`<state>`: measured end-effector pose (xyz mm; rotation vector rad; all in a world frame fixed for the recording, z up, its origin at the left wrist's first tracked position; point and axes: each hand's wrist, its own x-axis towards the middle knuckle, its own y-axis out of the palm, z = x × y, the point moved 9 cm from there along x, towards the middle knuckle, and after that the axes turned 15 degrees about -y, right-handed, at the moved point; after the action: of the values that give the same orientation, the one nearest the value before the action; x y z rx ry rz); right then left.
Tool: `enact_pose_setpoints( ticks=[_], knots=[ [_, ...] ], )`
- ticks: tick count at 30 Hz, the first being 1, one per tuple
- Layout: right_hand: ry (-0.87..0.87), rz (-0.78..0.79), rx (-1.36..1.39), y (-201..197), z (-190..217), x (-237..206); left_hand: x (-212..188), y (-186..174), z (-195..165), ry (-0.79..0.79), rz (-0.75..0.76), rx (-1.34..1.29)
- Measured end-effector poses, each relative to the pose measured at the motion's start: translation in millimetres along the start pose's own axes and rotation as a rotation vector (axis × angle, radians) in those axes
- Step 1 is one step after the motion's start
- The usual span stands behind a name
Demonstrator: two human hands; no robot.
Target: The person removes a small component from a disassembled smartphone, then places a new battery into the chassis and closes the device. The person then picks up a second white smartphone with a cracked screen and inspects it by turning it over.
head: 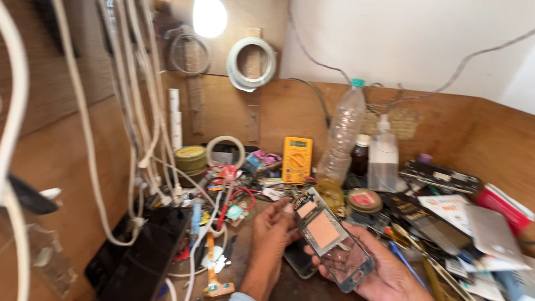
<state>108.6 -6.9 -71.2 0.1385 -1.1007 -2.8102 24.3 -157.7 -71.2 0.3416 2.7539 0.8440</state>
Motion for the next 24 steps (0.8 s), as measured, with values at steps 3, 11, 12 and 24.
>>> enact_pose_setpoints(
  ticks=[3, 11, 12, 24],
  knots=[
    [0.043, -0.098, -0.079, -8, -6, 6, -2, -4, -1, -0.014, -0.022, -0.016],
    [0.057, -0.147, -0.204, -38, -2, -5, -4, -9, -4, 0.022, -0.094, -0.057],
    [0.055, -0.201, -0.255, -47, 0, -8, -4, -9, -4, 0.018, -0.095, -0.058],
    [-0.083, -0.375, -0.578, -91, -3, -10, -1, -10, -4, -0.012, -0.089, -0.070]
  ],
)
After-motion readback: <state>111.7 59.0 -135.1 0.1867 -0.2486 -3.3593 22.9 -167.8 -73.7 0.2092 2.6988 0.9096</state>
